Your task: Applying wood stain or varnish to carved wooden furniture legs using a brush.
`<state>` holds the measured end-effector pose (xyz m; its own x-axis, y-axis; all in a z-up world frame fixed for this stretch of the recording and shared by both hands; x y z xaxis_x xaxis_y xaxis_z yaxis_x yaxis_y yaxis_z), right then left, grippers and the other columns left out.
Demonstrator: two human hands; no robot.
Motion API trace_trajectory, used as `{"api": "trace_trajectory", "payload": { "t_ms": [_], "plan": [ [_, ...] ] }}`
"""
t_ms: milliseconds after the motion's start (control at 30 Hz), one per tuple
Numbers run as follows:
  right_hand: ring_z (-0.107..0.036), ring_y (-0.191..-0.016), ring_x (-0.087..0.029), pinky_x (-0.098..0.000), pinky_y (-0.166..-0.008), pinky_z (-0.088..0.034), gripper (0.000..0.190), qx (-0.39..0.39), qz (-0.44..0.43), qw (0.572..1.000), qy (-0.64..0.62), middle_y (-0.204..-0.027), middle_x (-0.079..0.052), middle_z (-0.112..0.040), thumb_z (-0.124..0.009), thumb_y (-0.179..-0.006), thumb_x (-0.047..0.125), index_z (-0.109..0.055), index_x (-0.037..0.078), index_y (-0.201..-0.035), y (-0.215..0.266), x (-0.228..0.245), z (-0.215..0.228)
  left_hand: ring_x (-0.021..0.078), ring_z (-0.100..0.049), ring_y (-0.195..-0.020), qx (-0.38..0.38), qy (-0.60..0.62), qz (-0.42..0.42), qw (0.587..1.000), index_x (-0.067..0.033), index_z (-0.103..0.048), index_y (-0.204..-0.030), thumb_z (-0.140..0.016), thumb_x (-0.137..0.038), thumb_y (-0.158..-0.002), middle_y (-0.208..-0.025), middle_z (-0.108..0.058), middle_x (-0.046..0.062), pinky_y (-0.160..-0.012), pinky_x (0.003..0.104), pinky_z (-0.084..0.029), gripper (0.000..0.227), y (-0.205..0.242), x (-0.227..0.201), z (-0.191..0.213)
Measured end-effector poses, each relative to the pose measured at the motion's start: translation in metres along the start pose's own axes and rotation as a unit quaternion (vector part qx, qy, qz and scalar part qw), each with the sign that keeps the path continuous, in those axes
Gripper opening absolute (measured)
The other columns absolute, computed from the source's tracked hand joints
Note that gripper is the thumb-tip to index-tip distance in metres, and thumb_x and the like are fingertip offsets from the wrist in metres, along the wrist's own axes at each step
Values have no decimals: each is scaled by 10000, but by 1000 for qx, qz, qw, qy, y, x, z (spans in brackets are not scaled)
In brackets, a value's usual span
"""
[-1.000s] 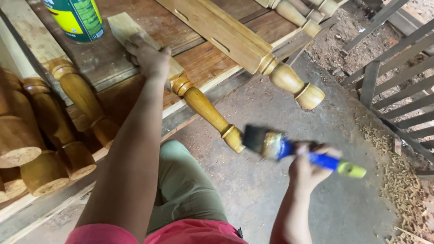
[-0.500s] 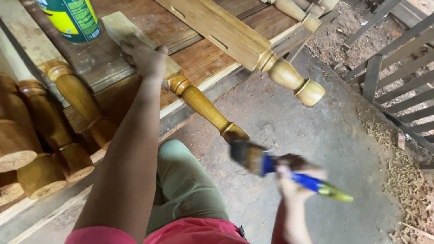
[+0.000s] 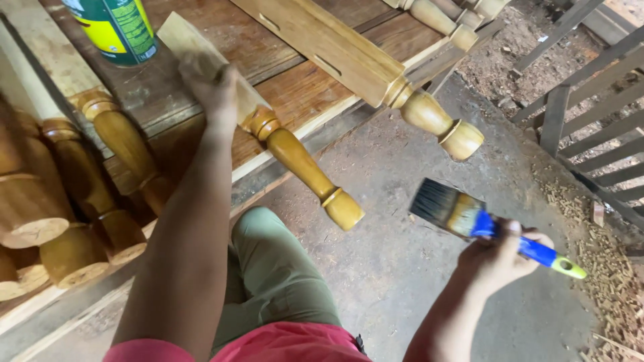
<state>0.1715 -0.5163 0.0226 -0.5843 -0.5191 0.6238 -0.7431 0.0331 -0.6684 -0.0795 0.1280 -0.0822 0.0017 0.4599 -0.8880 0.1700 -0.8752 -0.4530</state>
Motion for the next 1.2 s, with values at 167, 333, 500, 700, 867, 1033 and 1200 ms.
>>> {"api": "trace_trajectory", "payload": {
  "t_ms": [167,333,500,700,867,1033,1200],
  "plan": [
    [-673,-794,-197,-316,-796,-605,263,-36,-67,993,-92,-872,-104,-639,-706,-1083,-20,-465,83,-1061,0,-8,-3,361,-329,-1497,-2,320,7,948,37,-201,-1529,-745,-72,-880,-1594,-308,253,-1256,460,-293,854,4,18,2],
    [-720,-832,-235,-367,-803,-630,227,-4,-118,988,-96,-914,-109,-645,-687,-1076,-18,-480,73,-1072,10,-10,-34,332,-329,-1512,-12,112,-43,993,54,-238,-1553,-616,-155,-979,-1599,-318,246,-1287,447,-257,718,-8,42,-20],
    [-697,-857,-218,-412,-863,-631,226,19,-127,986,-107,-967,-84,-641,-669,-1045,-37,-491,71,-1133,23,-9,-55,298,-500,-1224,-65,235,145,959,39,-374,-1387,-623,-279,-982,-1369,-474,217,-1085,414,-457,572,-17,57,-28],
    [-694,-846,-241,-389,-848,-603,192,12,-181,979,-94,-943,-102,-638,-636,-1019,-33,-497,74,-1095,37,-29,-70,267,-534,-1218,-68,208,102,970,23,-336,-1354,-817,-225,-919,-1330,-508,185,-1074,396,-461,694,-15,33,-14],
    [-644,-818,-198,-342,-790,-569,200,52,-209,974,-67,-903,-74,-601,-664,-994,-21,-494,83,-1012,62,-47,-104,287,-597,-1135,-29,252,131,958,-5,-357,-1382,-794,-227,-921,-1289,-571,176,-1051,402,-495,673,-22,57,-21],
    [-600,-831,-160,-312,-800,-556,234,139,-216,965,-54,-912,-40,-576,-680,-960,-47,-486,83,-960,62,-76,-100,277,-558,-1250,-63,289,106,949,9,-375,-1411,-725,-158,-995,-1392,-551,194,-1101,395,-455,569,-22,53,-14],
    [-626,-814,-161,-322,-789,-582,211,74,-162,984,-3,-899,-44,-581,-638,-955,-54,-482,87,-971,28,-63,-85,288,-552,-1296,-66,250,54,965,25,-340,-1450,-641,-141,-1036,-1427,-538,207,-1144,402,-436,539,-17,32,-5]
  ]
}}
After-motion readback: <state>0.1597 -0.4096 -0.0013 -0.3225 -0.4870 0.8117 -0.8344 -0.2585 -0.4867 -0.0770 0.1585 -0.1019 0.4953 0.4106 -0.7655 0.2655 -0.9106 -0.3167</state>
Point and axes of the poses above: each hand's wrist, its own y-axis away from the middle knuckle, its own z-axis out of the back of the hand, x = y × z, the point moved 8 cm from there along -y, towards the middle knuckle
